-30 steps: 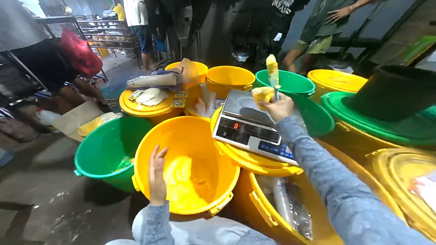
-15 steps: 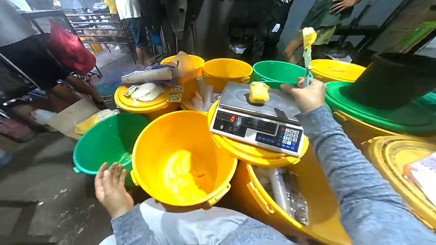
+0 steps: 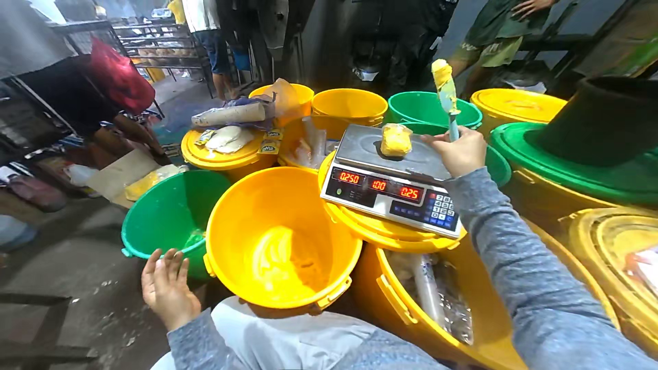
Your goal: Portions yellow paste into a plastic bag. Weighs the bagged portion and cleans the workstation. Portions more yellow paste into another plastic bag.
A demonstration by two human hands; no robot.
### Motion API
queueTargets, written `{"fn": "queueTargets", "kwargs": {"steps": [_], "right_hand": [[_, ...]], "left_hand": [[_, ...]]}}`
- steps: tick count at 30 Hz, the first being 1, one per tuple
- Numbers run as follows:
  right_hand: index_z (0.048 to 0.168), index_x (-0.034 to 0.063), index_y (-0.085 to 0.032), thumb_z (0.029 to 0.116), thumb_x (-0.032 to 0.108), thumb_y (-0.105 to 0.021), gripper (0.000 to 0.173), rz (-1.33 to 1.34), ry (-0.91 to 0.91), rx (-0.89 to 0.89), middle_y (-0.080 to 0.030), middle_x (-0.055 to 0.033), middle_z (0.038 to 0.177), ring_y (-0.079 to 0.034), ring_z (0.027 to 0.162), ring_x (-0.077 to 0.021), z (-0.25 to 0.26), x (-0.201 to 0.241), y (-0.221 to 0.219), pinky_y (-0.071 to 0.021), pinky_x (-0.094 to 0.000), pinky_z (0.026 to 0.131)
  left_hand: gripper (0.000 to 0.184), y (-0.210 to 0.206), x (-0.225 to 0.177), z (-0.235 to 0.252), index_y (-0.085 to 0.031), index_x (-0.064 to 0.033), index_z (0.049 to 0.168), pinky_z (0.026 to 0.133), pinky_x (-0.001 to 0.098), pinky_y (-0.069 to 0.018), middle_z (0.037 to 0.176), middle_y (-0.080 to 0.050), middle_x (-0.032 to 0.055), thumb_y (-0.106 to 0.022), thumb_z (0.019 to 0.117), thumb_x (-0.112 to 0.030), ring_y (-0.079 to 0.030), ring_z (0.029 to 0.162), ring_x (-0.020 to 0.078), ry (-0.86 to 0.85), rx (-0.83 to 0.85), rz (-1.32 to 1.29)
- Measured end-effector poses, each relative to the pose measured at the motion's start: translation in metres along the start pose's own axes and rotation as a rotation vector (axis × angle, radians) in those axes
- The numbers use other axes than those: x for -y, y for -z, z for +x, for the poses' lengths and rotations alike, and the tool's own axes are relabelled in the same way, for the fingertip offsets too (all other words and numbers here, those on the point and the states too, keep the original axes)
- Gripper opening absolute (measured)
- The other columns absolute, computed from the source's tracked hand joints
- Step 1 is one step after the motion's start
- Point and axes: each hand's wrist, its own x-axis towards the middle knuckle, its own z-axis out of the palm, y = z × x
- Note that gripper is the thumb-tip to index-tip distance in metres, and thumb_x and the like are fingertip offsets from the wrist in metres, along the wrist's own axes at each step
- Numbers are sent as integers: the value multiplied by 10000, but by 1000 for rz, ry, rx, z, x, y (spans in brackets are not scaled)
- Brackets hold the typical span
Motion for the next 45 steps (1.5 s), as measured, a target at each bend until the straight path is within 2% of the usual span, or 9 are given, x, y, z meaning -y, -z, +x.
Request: {"fn": "queueTargets", "kwargs": {"steps": [10,19,27,31,35,37,39,42,45], "right_hand": [[1094,-65,-682,920,331,-785,445,-20,-47,43,-672,-304,1028,-627,973,-467,2,-2,-14,-442,-683,864],[1227,-80,-649,892,579,-730,744,-216,-189,151,-633,-361,1220,-580,1206,-531,40,-1,-67,-417,-711,1000],[1241,-107,-634,815,369,-877,684,-34,-278,105,-602,-358,1282,-548,1265,-494,60,-9,-87,-389,-660,1067],[1153,-87,-614,848,252,-854,516,250,-211,193,-641,-247,1039,-621,923,-336,13,5,-77,-520,-543,848],[961,43,-599,799,20,-804,262,749,-32,454,-683,-16,788,-675,698,-114,-92,57,-81,-609,-329,684],[1026,-5,-669,745,22,-846,333,858,21,672,-745,-72,875,-726,796,-155,-142,80,-98,-636,-357,760],[1066,-23,-694,737,93,-887,398,822,79,868,-747,-67,911,-720,843,-123,-181,93,-127,-625,-319,800],[1172,-21,-671,815,286,-850,504,595,234,1010,-670,-42,917,-599,789,-53,-212,104,-161,-527,-254,765],[1322,-9,-623,890,436,-760,635,526,234,1070,-662,-102,1145,-575,875,-95,-215,111,-171,-498,-289,816]], "left_hand": [[343,0,4,1,-461,-64,1378,827,305,-591,1108,-659,-4,-358,1085,-208,-690,959,107,0,13,14],[337,-4,6,-1,-476,-57,1371,822,287,-580,1107,-660,3,-373,1086,-205,-684,946,99,7,29,44],[336,-35,6,-23,-533,-6,1333,713,244,-541,1101,-668,46,-429,1057,-166,-655,887,91,10,156,139],[282,-67,-1,-55,-535,6,1286,559,189,-516,997,-682,19,-397,1051,-66,-628,694,54,60,324,31],[478,-96,-1,-98,-415,-20,1465,931,407,-570,1330,-621,111,-370,1069,-283,-647,1162,225,339,656,-115],[788,-102,2,-111,-227,-84,1583,1073,519,-474,1502,-488,141,-447,996,-562,-520,1352,297,515,753,-342],[862,-101,1,-115,-155,-107,1572,1020,537,-512,1443,-507,159,-504,953,-596,-571,1276,315,592,694,-522],[480,-80,3,-107,-357,-101,1434,928,475,-574,1260,-623,115,-238,1067,-387,-664,1110,256,621,466,-563],[447,-58,9,-89,-442,-79,1333,818,482,-608,1170,-651,124,-184,1047,-306,-696,1003,275,579,295,-495]]}}
